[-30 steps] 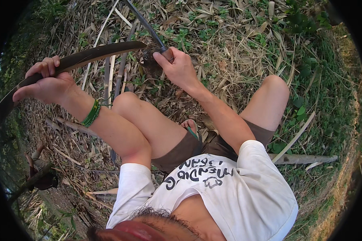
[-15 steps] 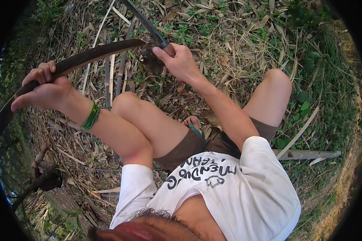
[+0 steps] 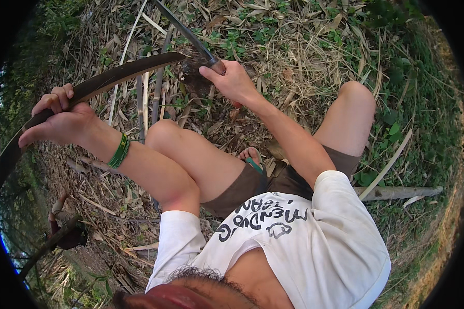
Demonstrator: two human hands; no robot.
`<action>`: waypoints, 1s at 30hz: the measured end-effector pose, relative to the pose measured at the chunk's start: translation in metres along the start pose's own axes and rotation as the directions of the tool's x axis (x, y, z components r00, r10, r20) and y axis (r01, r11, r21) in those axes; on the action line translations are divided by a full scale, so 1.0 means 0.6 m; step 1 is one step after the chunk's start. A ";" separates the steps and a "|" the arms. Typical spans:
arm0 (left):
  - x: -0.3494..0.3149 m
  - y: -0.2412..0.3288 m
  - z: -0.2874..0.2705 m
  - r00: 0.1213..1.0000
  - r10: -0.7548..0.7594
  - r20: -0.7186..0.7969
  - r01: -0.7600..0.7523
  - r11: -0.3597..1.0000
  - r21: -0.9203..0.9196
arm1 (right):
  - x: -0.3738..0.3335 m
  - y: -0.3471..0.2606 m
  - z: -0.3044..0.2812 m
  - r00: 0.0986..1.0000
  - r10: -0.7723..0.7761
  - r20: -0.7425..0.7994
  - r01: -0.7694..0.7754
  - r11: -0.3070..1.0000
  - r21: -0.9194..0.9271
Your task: The person scrapes and sharpens a wooden pole using a machete while sitting on the ground outdoors. They turn the pole to work on different sides.
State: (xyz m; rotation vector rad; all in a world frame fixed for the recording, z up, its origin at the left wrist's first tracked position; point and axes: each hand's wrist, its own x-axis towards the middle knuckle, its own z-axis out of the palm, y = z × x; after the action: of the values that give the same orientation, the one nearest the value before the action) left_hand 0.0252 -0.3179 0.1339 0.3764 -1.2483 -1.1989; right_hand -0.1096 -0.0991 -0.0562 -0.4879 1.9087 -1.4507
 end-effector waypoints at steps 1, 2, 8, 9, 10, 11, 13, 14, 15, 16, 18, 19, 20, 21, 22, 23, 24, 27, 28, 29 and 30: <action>-0.004 -0.001 0.004 1.000 0.001 -0.014 -0.001 1.000 -0.005 | -0.003 -0.013 0.000 0.998 -0.058 -0.034 0.061 0.993 0.099; -0.008 -0.001 0.008 1.000 0.002 -0.030 -0.003 1.000 -0.008 | -0.006 -0.017 0.005 0.991 -0.114 -0.072 0.126 0.973 0.195; -0.006 -0.007 0.024 0.999 -0.028 -0.015 0.028 1.000 -0.010 | 0.009 0.150 0.043 0.999 0.036 -0.025 -0.040 0.976 -0.213; -0.005 -0.003 0.026 1.000 -0.019 0.001 0.019 1.000 0.004 | 0.011 0.151 0.031 0.998 0.067 0.000 -0.066 0.972 -0.226; -0.005 0.000 0.030 0.999 -0.008 -0.033 0.009 1.000 0.004 | 0.014 0.152 0.019 0.995 0.099 0.023 -0.091 0.967 -0.240; -0.007 0.002 0.035 0.998 0.001 -0.066 -0.001 1.000 0.004 | 0.019 0.152 0.013 0.990 0.132 0.043 -0.117 0.960 -0.254; -0.020 -0.002 0.018 0.996 -0.003 -0.088 0.006 1.000 0.026 | 0.003 0.091 -0.001 0.992 0.111 0.061 -0.096 0.973 -0.212; -0.020 -0.002 0.017 0.998 -0.008 -0.059 0.009 1.000 0.019 | -0.009 0.054 -0.007 0.998 0.058 0.019 -0.055 0.989 -0.138; -0.008 0.017 0.009 0.999 0.020 -0.038 -0.019 0.999 0.028 | -0.012 0.019 0.006 1.000 -0.014 -0.001 0.014 0.998 -0.056; -0.009 0.009 0.010 1.000 -0.003 -0.007 0.003 1.000 0.007 | -0.013 0.012 0.004 0.994 -0.099 -0.042 0.100 0.995 0.026; -0.013 -0.005 0.015 0.999 -0.039 -0.029 0.038 0.999 -0.021 | -0.011 0.004 0.004 0.954 -0.268 -0.135 0.290 0.940 0.178; -0.010 -0.003 0.020 0.998 -0.043 -0.039 0.042 0.998 -0.035 | -0.012 0.018 0.010 0.958 -0.223 -0.181 0.257 0.947 0.191; -0.009 -0.002 0.024 0.998 -0.056 -0.039 0.054 0.997 -0.049 | -0.015 0.052 0.025 0.958 -0.177 -0.228 0.225 0.952 0.206; -0.012 -0.002 0.030 0.997 -0.068 -0.039 0.066 0.996 -0.061 | -0.013 0.093 0.038 0.954 -0.129 -0.272 0.193 0.956 0.223; -0.014 0.000 0.036 0.996 -0.080 -0.039 0.077 0.994 -0.076 | -0.008 0.151 0.040 0.990 -0.064 -0.129 0.070 0.997 0.043; -0.010 0.003 0.032 0.996 -0.082 -0.039 0.079 0.994 -0.074 | -0.004 0.191 0.038 1.000 0.030 0.007 -0.029 0.988 -0.154; -0.003 0.004 0.024 0.996 -0.079 -0.034 0.077 0.994 -0.072 | -0.005 0.183 0.036 0.998 0.054 0.018 -0.050 0.982 -0.183; 0.002 0.002 0.006 0.999 -0.031 -0.027 0.030 0.998 -0.051 | -0.006 0.154 0.034 0.994 0.100 0.051 -0.087 0.972 -0.218; -0.006 0.002 0.010 0.999 -0.036 -0.029 0.035 0.999 -0.041 | -0.015 0.141 0.021 0.992 0.112 0.063 -0.097 0.975 -0.200; -0.011 0.002 0.013 0.999 -0.041 -0.032 0.040 0.999 -0.030 | -0.024 0.128 0.011 0.989 0.123 0.077 -0.107 0.977 -0.183; -0.011 0.002 0.015 0.997 -0.064 -0.047 0.061 0.996 -0.060 | -0.029 0.117 0.008 0.995 0.090 0.053 -0.082 0.985 -0.149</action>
State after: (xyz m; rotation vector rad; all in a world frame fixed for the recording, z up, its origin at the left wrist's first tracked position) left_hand 0.0188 -0.3086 0.1350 0.4019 -1.1640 -1.2693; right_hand -0.0869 -0.0693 -0.1181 -0.5042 1.9733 -1.2332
